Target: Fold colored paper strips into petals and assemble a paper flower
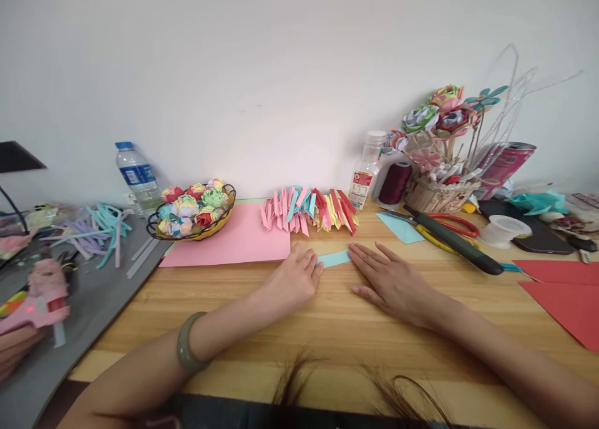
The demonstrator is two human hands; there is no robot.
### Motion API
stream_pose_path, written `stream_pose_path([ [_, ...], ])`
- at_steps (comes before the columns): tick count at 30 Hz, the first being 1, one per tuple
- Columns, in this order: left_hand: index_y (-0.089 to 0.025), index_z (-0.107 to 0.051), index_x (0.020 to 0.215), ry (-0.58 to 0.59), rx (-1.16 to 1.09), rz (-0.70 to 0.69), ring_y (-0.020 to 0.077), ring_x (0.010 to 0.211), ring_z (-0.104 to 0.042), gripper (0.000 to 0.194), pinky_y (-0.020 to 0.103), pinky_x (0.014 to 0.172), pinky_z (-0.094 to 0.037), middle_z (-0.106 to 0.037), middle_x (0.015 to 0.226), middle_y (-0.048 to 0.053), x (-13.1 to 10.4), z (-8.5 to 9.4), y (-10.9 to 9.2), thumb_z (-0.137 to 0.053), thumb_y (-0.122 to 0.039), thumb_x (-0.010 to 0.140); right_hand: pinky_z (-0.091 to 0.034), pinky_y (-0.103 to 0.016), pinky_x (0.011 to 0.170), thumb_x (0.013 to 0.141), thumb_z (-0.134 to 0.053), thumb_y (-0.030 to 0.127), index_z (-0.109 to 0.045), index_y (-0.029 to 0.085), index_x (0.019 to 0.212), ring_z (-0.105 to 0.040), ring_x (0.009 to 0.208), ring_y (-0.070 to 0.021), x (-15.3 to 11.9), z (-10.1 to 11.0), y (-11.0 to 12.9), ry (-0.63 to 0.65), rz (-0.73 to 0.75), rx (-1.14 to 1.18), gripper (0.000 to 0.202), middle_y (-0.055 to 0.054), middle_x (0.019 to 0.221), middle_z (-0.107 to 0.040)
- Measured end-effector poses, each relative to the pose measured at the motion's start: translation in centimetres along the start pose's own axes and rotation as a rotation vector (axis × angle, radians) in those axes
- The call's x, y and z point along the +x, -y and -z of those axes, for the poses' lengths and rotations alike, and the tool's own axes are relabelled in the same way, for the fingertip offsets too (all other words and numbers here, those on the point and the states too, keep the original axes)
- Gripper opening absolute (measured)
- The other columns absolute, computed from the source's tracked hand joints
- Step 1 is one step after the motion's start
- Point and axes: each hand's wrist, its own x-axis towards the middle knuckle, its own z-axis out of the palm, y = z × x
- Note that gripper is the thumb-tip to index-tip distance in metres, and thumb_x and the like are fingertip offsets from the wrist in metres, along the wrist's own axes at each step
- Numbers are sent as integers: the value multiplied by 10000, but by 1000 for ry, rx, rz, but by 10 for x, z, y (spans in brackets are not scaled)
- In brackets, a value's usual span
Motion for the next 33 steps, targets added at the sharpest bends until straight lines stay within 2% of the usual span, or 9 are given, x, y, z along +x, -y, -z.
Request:
stream_pose_path([
  [4, -49, -499, 1164, 6, -33, -6, 257, 1134, -483, 319, 537, 945, -323, -593, 1133, 159, -2, 1, -1, -390, -137, 877, -292, -465, 1030, 827, -302, 615, -437, -21, 1259, -390, 1225, -306, -2, 0, -7, -49, -87, -54, 781, -238, 1307, -423],
  [8, -57, -579, 1029, -22, -65, 22, 256, 1067, -531, 242, 518, 952, -322, -648, 998, 148, 7, 6, -2, -411, -121, 866, -310, -455, 1021, 831, -309, 606, -461, -13, 1244, -407, 1212, -305, -2, 1, -9, -59, -90, -59, 760, -230, 1303, -433],
  [10, -60, -581, 1033, -65, -94, 54, 246, 1064, -536, 252, 448, 949, -350, -625, 1061, 150, 12, 7, -3, -405, -127, 866, -297, -460, 1030, 838, -312, 592, -456, 3, 1252, -397, 1222, -294, -1, 2, -6, -56, -70, -37, 735, -218, 1309, -432],
  [12, -54, -527, 1138, -89, -136, 68, 243, 1137, -488, 317, 387, 956, -358, -545, 1205, 153, 15, 6, -4, -388, -141, 866, -285, -465, 1038, 851, -306, 571, -433, 33, 1277, -375, 1241, -274, 0, 3, -3, -40, -29, -2, 698, -194, 1322, -426],
  [14, -46, -459, 1223, -50, -191, 52, 230, 1194, -438, 385, 344, 971, -350, -470, 1292, 146, 16, 3, -4, -375, -155, 864, -278, -469, 1042, 866, -294, 549, -412, 57, 1296, -356, 1255, -261, 2, 3, 1, -21, -5, 28, 664, -177, 1336, -414],
  [18, -61, -428, 1254, 79, -268, 17, 194, 1208, -428, 407, 302, 981, -339, -452, 1311, 132, 16, -1, -1, -356, -161, 867, -264, -474, 1047, 880, -290, 521, -375, 43, 1315, -328, 1270, -263, 6, 5, 8, -21, -17, 79, 652, -189, 1357, -376],
  [23, -82, -434, 1252, 102, -238, 41, 213, 1238, -391, 384, 355, 996, -319, -450, 1311, 142, 17, 3, 1, -348, -170, 889, -272, -442, 1055, 877, -306, 521, -237, 21, 1369, -332, 1271, -236, 13, 8, 21, 21, 122, 200, 705, -204, 1368, -355],
  [27, -124, -469, 1220, 53, -191, 76, 231, 1239, -388, 348, 428, 986, -323, -480, 1287, 129, 14, 3, 1, -392, -195, 889, -269, -446, 1054, 892, -309, 475, -312, 26, 1337, -399, 1229, -239, 16, 7, 20, 0, 83, 132, 632, -209, 1316, -434],
  [33, -164, -506, 1172, 28, -189, 61, 217, 1229, -401, 303, 471, 989, -311, -533, 1238, 92, 10, 2, 1, -416, -187, 884, -301, -437, 1041, 898, -318, 423, -351, 48, 1316, -449, 1189, -237, 8, 2, -4, -45, -13, 60, 562, -182, 1288, -480],
])
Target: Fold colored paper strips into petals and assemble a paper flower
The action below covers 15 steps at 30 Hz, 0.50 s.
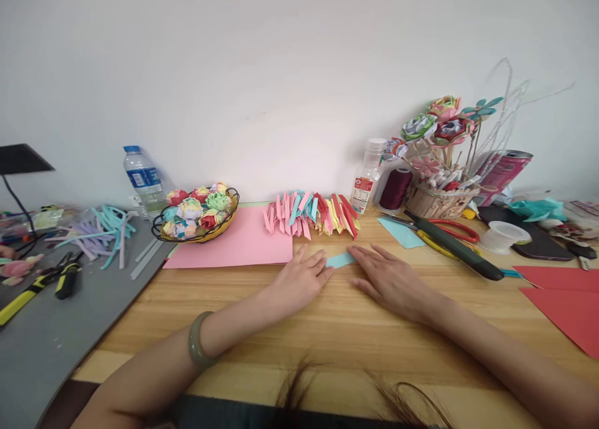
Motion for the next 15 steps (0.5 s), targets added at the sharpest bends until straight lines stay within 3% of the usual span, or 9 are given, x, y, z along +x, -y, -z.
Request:
stream_pose_path([
  [5, -155, -520, 1156, -24, 1, -11, 222, 1208, -421, 293, 453, 974, -327, -558, 1202, 94, 1, 0, 0, -431, -179, 878, -291, -462, 1040, 898, -311, 412, -356, 25, 1312, -414, 1215, -268, 0, 4, -3, 8, -75, -30, 568, -197, 1296, -464],
  [11, -118, -513, 1163, -39, 6, -7, 222, 1207, -420, 306, 420, 977, -329, -509, 1256, 121, 3, -1, 0, -442, -198, 876, -256, -439, 1065, 905, -269, 456, -166, 37, 1389, -302, 1287, -219, 11, 4, 25, 106, 150, 134, 649, -182, 1398, -311],
  [15, -153, -508, 1169, -26, -7, 4, 227, 1213, -414, 304, 430, 970, -329, -534, 1230, 100, 1, -1, 0, -451, -188, 872, -292, -448, 1044, 911, -256, 439, -181, 74, 1396, -337, 1267, -231, 7, 4, 8, 139, 45, 146, 612, -178, 1377, -354],
])
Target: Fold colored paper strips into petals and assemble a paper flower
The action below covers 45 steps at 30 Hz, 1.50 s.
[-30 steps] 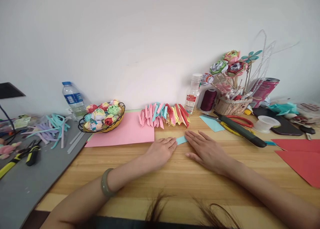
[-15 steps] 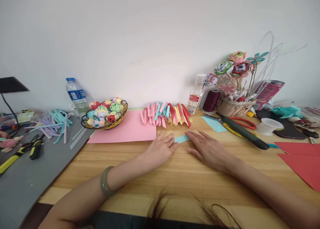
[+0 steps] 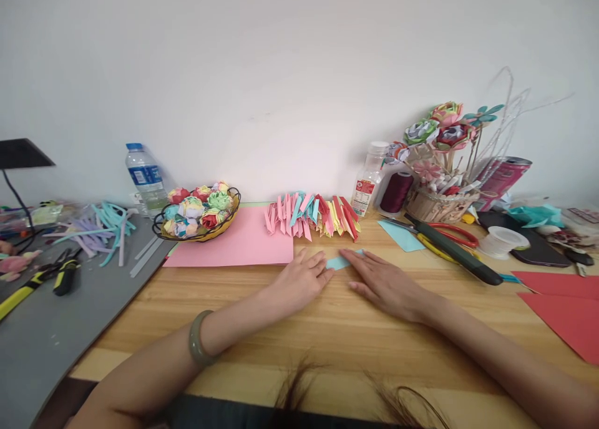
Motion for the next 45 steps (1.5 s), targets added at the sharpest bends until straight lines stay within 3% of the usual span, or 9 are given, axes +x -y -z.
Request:
stream_pose_path([
  [6, -150, -509, 1167, -6, 27, -10, 243, 1203, -426, 302, 431, 958, -337, -546, 1205, 114, -3, -4, 0, -448, -186, 874, -285, -438, 1048, 897, -289, 454, -141, 116, 1411, -324, 1275, -234, -15, -1, -37, -57, -96, -87, 633, -148, 1399, -333],
  [9, -126, -522, 1148, -44, 54, -23, 245, 1177, -456, 297, 420, 947, -344, -554, 1186, 144, -2, -5, -1, -471, -197, 864, -313, -459, 1023, 886, -318, 457, -243, 85, 1381, -356, 1254, -267, -17, -1, -44, -142, -138, -174, 624, -181, 1342, -413],
  [12, -99, -544, 1116, -88, 89, -51, 232, 1116, -509, 281, 386, 935, -355, -581, 1143, 158, -1, -3, -2, -485, -185, 855, -324, -465, 1013, 893, -341, 402, -350, 91, 1332, -413, 1216, -266, -14, 4, -40, -217, -114, -225, 538, -171, 1279, -493],
  [19, -93, -550, 1078, -199, 114, -21, 229, 1118, -493, 250, 384, 928, -344, -541, 1204, 147, 3, -1, -7, -413, -170, 883, -487, -356, 825, 890, -367, 204, -586, 155, 1092, -604, 970, -216, -3, 9, -19, -161, 49, -207, 302, -109, 1100, -634],
  [24, -87, -539, 1041, -221, 22, -92, 177, 936, -543, 240, 310, 777, -415, -619, 990, 109, 5, 3, -10, -359, -149, 894, -485, -300, 637, 864, -352, 115, -598, 131, 1036, -625, 744, -201, -3, 8, -14, -181, 85, -312, 301, -107, 830, -674],
  [29, -127, -549, 997, -200, -42, -110, 168, 806, -532, 227, 275, 631, -420, -608, 807, 66, 6, 2, -10, -355, -166, 886, -427, -245, 535, 883, -304, 157, -521, 144, 1170, -594, 627, -172, -3, 5, -5, -256, -6, -267, 360, -65, 676, -641],
  [34, -88, -487, 1166, -231, -112, -81, 175, 836, -526, 330, 284, 682, -446, -623, 876, 72, 7, -2, -8, -362, -146, 865, -423, -248, 531, 847, -350, 195, -513, 166, 1152, -576, 562, -153, -1, 0, 9, -326, -187, 55, 347, -37, 676, -641],
  [39, -120, -466, 1223, -204, -282, -75, 162, 911, -523, 375, 282, 792, -450, -626, 956, 69, 8, 5, -12, -354, -146, 867, -421, -232, 496, 776, -417, 216, -563, 194, 887, -513, 506, -119, 3, 0, 19, -279, -270, 592, 184, 30, 586, -582],
  [45, -186, -623, 973, -175, -654, 240, 126, 841, -544, 232, 232, 748, -451, -639, 833, 13, 10, 10, -14, -432, -204, 842, -471, -257, 601, 779, -484, 284, -594, 159, 827, -590, 680, -151, 5, 1, 20, -155, -267, 909, 173, -30, 760, -653],
])
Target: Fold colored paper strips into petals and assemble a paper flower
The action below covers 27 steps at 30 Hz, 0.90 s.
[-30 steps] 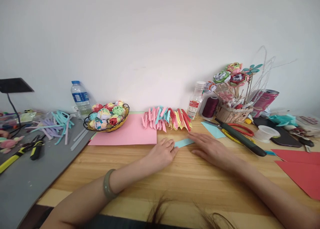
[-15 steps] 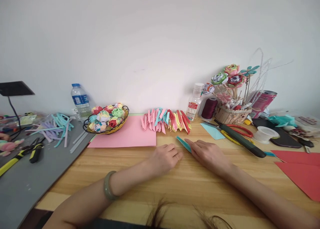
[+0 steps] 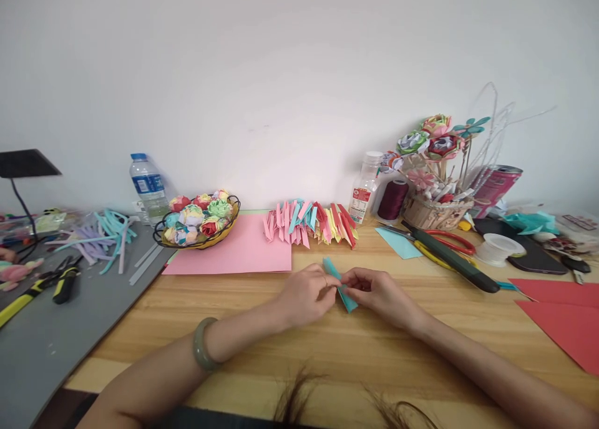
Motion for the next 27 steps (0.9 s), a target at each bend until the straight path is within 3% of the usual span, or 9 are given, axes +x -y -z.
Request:
stream_pose_path([
  [4, -200, -623, 840, 23, -121, 236, 140, 811, -557, 193, 258, 727, -447, -616, 814, 0, 3, 4, -2, -514, -355, 800, -467, -272, 650, 820, -422, 209, -623, 169, 844, -583, 704, -151, -2, 2, 1, -13, 127, -248, 206, -42, 795, -645],
  [7, -207, -604, 857, 56, -122, 327, 160, 824, -554, 168, 279, 735, -444, -605, 835, 2, 4, 4, -2, -570, -323, 741, -462, -290, 697, 819, -404, 142, -632, 167, 904, -574, 758, -163, -5, 5, -3, -26, 318, -490, 245, -73, 852, -623],
  [15, -177, -506, 1114, 161, -144, 248, 208, 1028, -476, 444, 344, 896, -399, -562, 1100, 52, 1, 0, 2, -565, -189, 673, -447, -280, 651, 860, -392, 146, -637, 159, 897, -536, 761, -166, -9, 10, 0, -41, 504, -776, 248, -93, 829, -581],
  [21, -148, -498, 1109, 93, -289, 320, 172, 909, -518, 420, 289, 802, -427, -613, 874, 28, 3, -2, 6, -510, -130, 689, -398, -298, 664, 874, -432, 210, -648, 179, 795, -512, 761, -167, -10, 8, 6, -19, 649, -817, 232, -67, 795, -614],
  [27, -176, -600, 878, 98, -261, 285, 161, 845, -515, 194, 273, 766, -408, -629, 787, 2, 3, 0, 4, -534, -165, 695, -404, -287, 649, 871, -432, 219, -638, 173, 784, -531, 739, -162, -8, 4, 7, 34, 529, -734, 228, -60, 759, -617],
])
